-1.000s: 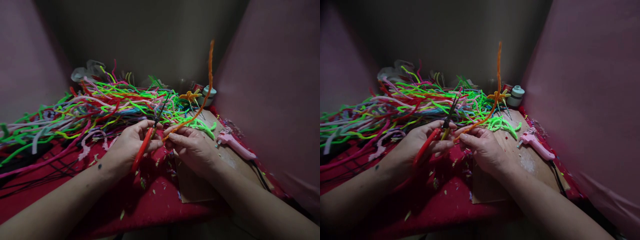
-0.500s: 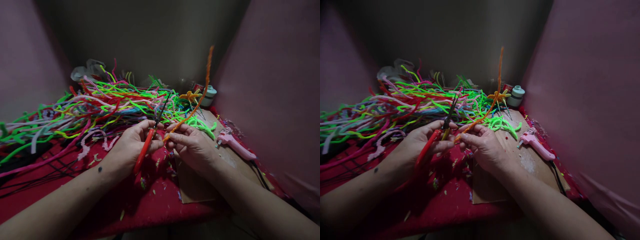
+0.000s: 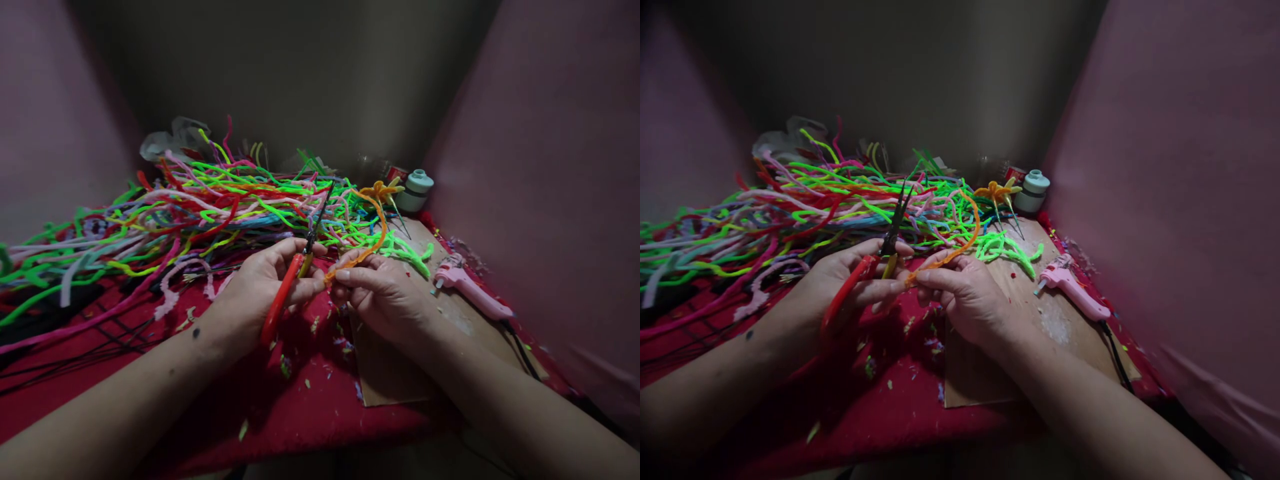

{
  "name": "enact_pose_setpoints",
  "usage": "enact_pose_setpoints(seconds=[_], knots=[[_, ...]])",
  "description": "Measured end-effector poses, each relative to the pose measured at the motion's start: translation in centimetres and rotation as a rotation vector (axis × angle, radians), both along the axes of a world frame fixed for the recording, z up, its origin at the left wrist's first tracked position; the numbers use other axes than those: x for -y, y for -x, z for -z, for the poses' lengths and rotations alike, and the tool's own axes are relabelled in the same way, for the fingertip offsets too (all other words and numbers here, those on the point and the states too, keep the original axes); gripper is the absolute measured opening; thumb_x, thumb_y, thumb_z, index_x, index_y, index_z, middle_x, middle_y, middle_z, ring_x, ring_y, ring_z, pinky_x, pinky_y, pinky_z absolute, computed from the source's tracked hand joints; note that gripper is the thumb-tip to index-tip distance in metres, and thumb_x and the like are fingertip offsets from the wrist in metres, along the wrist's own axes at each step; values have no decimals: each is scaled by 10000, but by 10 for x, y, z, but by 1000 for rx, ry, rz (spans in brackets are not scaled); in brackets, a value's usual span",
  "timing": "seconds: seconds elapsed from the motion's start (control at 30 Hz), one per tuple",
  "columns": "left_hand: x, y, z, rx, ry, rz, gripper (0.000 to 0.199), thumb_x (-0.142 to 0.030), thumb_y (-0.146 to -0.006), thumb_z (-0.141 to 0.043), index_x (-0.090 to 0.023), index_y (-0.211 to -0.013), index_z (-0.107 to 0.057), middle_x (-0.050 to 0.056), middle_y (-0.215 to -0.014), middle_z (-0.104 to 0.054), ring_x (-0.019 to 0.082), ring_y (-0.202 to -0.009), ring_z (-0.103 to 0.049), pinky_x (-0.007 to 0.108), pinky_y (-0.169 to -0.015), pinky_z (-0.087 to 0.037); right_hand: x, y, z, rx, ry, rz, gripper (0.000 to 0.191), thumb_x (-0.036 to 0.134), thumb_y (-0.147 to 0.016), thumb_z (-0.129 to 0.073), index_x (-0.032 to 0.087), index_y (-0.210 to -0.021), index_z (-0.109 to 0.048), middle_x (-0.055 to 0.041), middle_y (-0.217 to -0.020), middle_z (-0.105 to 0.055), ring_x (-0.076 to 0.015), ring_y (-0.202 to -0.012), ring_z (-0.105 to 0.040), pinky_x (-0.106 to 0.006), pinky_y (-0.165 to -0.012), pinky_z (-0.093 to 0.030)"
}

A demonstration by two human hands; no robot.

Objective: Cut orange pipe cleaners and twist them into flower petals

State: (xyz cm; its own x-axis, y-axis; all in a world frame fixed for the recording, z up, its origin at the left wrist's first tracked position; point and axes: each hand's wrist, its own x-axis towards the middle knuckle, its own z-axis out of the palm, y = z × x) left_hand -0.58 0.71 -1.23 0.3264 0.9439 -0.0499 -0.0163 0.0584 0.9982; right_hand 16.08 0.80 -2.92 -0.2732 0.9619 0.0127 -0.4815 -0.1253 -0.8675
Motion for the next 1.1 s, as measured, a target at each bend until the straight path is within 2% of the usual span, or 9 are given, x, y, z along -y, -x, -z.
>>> enact_pose_setpoints(seconds=[0.23,0.4,0.57,0.73,0.9,1.1], knots=[[0,-1,1,20,-16,1,412,-253,-659,-749,-209,-1033,-580,-33,-757,-602,83,-597,-554,180,-540,-432,-2,0,1,-41,-9,-52,82,123,-643,-716,130,-657,-635,5,-625,-622,-74,-515,-545,-204,-512,-406],[1,-6,4,6,-25,-23,460,-283,-643,-758,-193,-1049,-561,-41,-711,-568,119,-663,-596,214,-605,-475,-3,-1,3,-94,67,-82,83,111,-616,-724,126,-652,-651,17,-575,-604,-68,-480,-543,-185,-469,-404],[2,-9,6,-100,-135,-46,442,-351,-682,-724,-170,-1037,-534,-18,-771,-603,123,-693,-581,226,-618,-474,-4,-2,4,-97,106,-92,82,129,-608,-733,112,-621,-654,18,-549,-592,-65,-481,-542,-187,-476,-410],[-1,-1,9,-295,-360,-95,398,-340,-750,-634,-172,-1088,-509,9,-849,-622,151,-739,-584,257,-653,-477,-6,-3,0,-52,108,37,74,150,-615,-725,118,-624,-658,9,-569,-598,-68,-500,-533,-195,-481,-388],[1,4,11,-702,-606,-42,398,-203,-790,-475,-161,-1184,-441,67,-965,-640,208,-830,-613,328,-746,-485,-9,-6,-6,-43,-66,237,67,139,-642,-714,128,-620,-652,15,-595,-598,-72,-519,-545,-203,-506,-423],[2,-3,28,-896,-694,-44,488,-124,-743,-436,-174,-1227,-414,87,-1066,-622,256,-999,-595,373,-831,-489,-10,-8,-6,-71,-184,331,75,128,-659,-710,151,-641,-641,27,-611,-609,-78,-520,-572,-207,-520,-446]])
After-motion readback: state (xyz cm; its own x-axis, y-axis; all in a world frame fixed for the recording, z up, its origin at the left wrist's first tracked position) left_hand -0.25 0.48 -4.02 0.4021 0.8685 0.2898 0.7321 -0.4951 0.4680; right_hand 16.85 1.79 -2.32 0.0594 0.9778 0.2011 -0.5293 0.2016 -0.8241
